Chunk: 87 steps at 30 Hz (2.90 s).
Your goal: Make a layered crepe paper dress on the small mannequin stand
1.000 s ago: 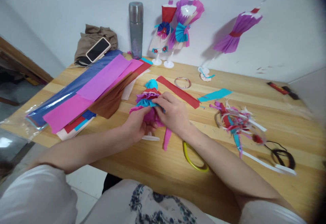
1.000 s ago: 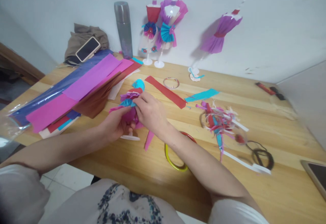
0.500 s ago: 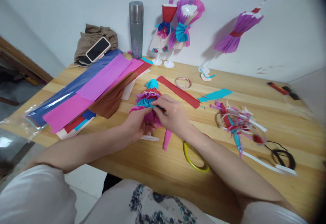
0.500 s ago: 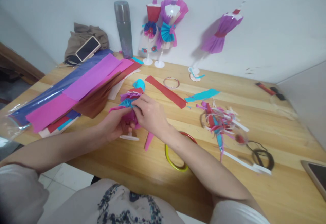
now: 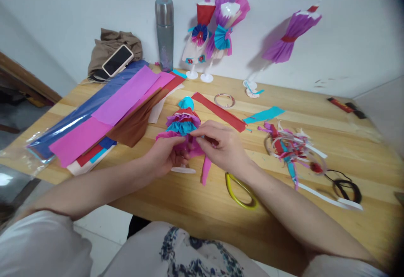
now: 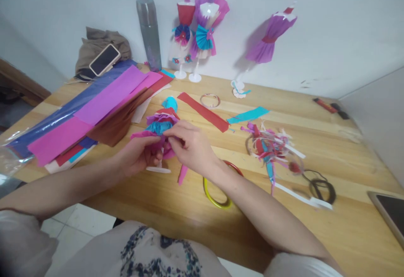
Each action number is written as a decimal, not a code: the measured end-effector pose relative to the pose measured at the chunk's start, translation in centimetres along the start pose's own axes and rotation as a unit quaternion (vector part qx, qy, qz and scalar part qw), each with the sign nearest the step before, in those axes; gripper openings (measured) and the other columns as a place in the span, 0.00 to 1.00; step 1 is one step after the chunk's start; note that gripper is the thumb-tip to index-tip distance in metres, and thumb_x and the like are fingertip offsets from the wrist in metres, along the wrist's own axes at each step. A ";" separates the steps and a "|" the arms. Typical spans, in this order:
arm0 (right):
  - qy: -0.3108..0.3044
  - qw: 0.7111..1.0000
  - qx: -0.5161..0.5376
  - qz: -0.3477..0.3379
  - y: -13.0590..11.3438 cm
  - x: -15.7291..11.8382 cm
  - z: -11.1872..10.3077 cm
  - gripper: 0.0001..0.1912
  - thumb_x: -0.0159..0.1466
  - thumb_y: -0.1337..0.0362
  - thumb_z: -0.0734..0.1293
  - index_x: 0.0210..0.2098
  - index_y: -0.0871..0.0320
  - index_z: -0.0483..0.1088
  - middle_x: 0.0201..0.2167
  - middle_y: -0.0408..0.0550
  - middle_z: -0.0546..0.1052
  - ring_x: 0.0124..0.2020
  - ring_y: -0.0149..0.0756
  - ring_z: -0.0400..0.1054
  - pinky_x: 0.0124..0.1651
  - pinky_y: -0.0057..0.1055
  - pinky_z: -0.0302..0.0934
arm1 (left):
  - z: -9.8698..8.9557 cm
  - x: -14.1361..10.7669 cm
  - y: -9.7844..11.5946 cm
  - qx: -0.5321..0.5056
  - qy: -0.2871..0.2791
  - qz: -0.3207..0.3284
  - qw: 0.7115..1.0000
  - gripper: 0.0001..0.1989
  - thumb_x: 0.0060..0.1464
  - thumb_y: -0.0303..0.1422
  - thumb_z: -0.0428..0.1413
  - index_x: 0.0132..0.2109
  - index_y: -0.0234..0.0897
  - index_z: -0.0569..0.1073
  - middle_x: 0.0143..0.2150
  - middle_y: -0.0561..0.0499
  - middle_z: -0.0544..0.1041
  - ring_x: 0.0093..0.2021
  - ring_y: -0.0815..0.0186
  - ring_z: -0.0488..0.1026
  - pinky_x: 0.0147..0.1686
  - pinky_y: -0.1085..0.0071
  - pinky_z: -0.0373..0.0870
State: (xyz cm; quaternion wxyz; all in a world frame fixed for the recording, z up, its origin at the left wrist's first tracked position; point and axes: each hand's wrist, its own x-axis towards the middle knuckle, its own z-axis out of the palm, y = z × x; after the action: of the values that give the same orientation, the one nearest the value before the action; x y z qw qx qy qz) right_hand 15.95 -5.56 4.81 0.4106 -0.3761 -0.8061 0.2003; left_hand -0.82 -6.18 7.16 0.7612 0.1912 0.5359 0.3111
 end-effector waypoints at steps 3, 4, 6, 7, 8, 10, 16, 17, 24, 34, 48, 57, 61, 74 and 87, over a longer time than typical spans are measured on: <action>0.026 0.999 0.000 0.040 0.4 -0.3 -0.2 0.11 0.64 0.71 0.63 0.39 0.55 0.77 0.32 0.46 0.77 0.33 0.35 0.72 0.33 0.32 0.65 | 0.0 -0.1 -0.1 0.012 0.005 0.005 1.000 0.15 0.63 0.24 0.49 0.28 0.31 0.72 0.17 0.50 0.70 0.14 0.72 0.66 0.17 0.77 0.65; 0.036 0.998 -0.003 0.047 0.5 -0.4 -0.2 0.11 0.64 0.71 0.64 0.40 0.55 0.77 0.31 0.46 0.76 0.32 0.35 0.71 0.33 0.32 0.65 | 0.1 -0.1 -0.1 0.017 0.006 0.006 1.000 0.15 0.63 0.24 0.49 0.28 0.31 0.72 0.18 0.50 0.70 0.15 0.71 0.66 0.17 0.77 0.66; 0.051 0.997 -0.012 0.055 0.6 -0.5 -0.2 0.11 0.64 0.69 0.65 0.43 0.55 0.77 0.31 0.46 0.74 0.31 0.35 0.69 0.31 0.32 0.64 | 0.3 -0.2 -0.2 0.023 0.008 0.007 1.000 0.16 0.63 0.23 0.48 0.27 0.31 0.72 0.18 0.50 0.71 0.15 0.71 0.66 0.17 0.76 0.67; 0.056 0.997 -0.017 0.058 0.6 -0.6 -0.2 0.11 0.64 0.69 0.65 0.44 0.55 0.77 0.31 0.46 0.73 0.30 0.34 0.68 0.31 0.32 0.63 | 0.4 -0.2 -0.2 0.024 0.009 0.007 1.000 0.16 0.63 0.23 0.48 0.27 0.30 0.73 0.18 0.50 0.71 0.16 0.71 0.66 0.17 0.76 0.67; 0.057 0.996 -0.021 0.060 0.7 -0.6 -0.2 0.11 0.64 0.69 0.65 0.44 0.55 0.77 0.31 0.46 0.73 0.29 0.34 0.67 0.31 0.32 0.63 | 0.5 -0.2 -0.2 0.025 0.010 0.006 1.000 0.16 0.63 0.23 0.48 0.27 0.29 0.73 0.19 0.50 0.71 0.16 0.72 0.66 0.17 0.76 0.66; 0.050 0.996 -0.027 0.062 0.7 -0.6 -0.2 0.12 0.64 0.68 0.65 0.45 0.56 0.77 0.31 0.46 0.73 0.28 0.33 0.66 0.31 0.32 0.64 | 0.6 -0.3 -0.2 0.028 0.009 0.001 1.000 0.17 0.64 0.22 0.48 0.27 0.29 0.73 0.18 0.50 0.70 0.17 0.72 0.66 0.17 0.77 0.66; 0.021 0.995 -0.055 0.086 1.4 -0.7 0.0 0.17 0.62 0.67 0.66 0.50 0.59 0.75 0.35 0.48 0.76 0.32 0.36 0.69 0.37 0.34 0.65 | 0.2 -0.5 -0.1 0.016 0.009 0.004 1.000 0.15 0.64 0.24 0.49 0.29 0.30 0.73 0.19 0.51 0.71 0.16 0.72 0.67 0.17 0.78 0.67; 0.017 0.994 -0.058 0.089 1.5 -0.7 0.1 0.18 0.62 0.67 0.66 0.51 0.58 0.74 0.34 0.48 0.76 0.32 0.36 0.69 0.37 0.34 0.65 | 0.1 -0.5 -0.1 0.011 0.002 0.007 1.000 0.15 0.65 0.25 0.49 0.30 0.30 0.73 0.20 0.50 0.72 0.16 0.72 0.67 0.17 0.78 0.67; -0.002 0.987 -0.158 0.036 1.2 -0.3 1.1 0.14 0.66 0.68 0.63 0.48 0.58 0.75 0.39 0.53 0.76 0.35 0.38 0.69 0.33 0.33 0.61 | -0.1 -0.1 -0.1 0.004 -0.026 0.010 1.000 0.18 0.68 0.32 0.49 0.30 0.30 0.74 0.19 0.49 0.72 0.16 0.71 0.67 0.16 0.78 0.66; -0.020 0.943 -0.333 -0.003 1.1 1.2 1.9 0.14 0.68 0.67 0.59 0.35 0.60 0.77 0.35 0.54 0.75 0.30 0.37 0.63 0.29 0.33 0.47 | 0.1 0.5 0.3 0.009 -0.042 0.008 0.999 0.26 0.70 0.43 0.42 0.31 0.32 0.74 0.22 0.47 0.74 0.15 0.68 0.69 0.13 0.75 0.65; 0.047 0.970 -0.237 0.021 1.8 0.6 2.6 0.10 0.66 0.68 0.62 0.38 0.61 0.76 0.34 0.53 0.76 0.33 0.39 0.69 0.33 0.32 0.60 | 0.6 1.2 0.3 0.033 0.010 0.008 0.999 0.19 0.68 0.31 0.46 0.29 0.32 0.70 0.20 0.51 0.71 0.15 0.70 0.66 0.13 0.76 0.63; -0.001 0.977 -0.213 0.011 1.3 0.3 2.5 0.13 0.63 0.73 0.59 0.36 0.60 0.76 0.35 0.53 0.75 0.34 0.38 0.69 0.32 0.31 0.59 | 0.9 0.7 0.4 0.059 0.000 0.019 0.998 0.19 0.65 0.24 0.46 0.25 0.31 0.70 0.18 0.50 0.70 0.14 0.70 0.66 0.12 0.75 0.65; 0.004 0.973 -0.231 -0.014 1.0 -0.1 2.2 0.14 0.63 0.73 0.59 0.37 0.59 0.77 0.35 0.52 0.74 0.33 0.37 0.68 0.29 0.30 0.57 | 0.5 0.9 0.2 0.050 -0.017 0.021 0.998 0.18 0.64 0.24 0.48 0.26 0.30 0.71 0.20 0.50 0.72 0.14 0.71 0.66 0.12 0.76 0.64; 0.025 0.994 -0.077 -0.076 1.1 -0.9 1.1 0.17 0.59 0.76 0.60 0.40 0.59 0.77 0.34 0.50 0.72 0.34 0.34 0.68 0.32 0.29 0.63 | -0.2 1.0 0.1 0.023 -0.034 0.019 0.999 0.17 0.63 0.24 0.46 0.28 0.29 0.73 0.22 0.49 0.73 0.15 0.71 0.68 0.12 0.76 0.64; -0.024 0.980 -0.192 0.043 0.9 0.9 1.3 0.23 0.57 0.74 0.63 0.51 0.57 0.74 0.46 0.55 0.74 0.43 0.43 0.69 0.38 0.35 0.64 | 0.0 0.6 0.1 0.016 -0.030 0.011 0.999 0.15 0.61 0.24 0.48 0.27 0.30 0.73 0.22 0.50 0.72 0.14 0.72 0.66 0.12 0.77 0.62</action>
State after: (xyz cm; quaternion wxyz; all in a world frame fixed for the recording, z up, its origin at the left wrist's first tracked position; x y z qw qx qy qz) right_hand 14.94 -4.35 3.94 0.3021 -0.4772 -0.8225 0.0678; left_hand -0.66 -5.69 6.78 0.7703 0.2188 0.5154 0.3051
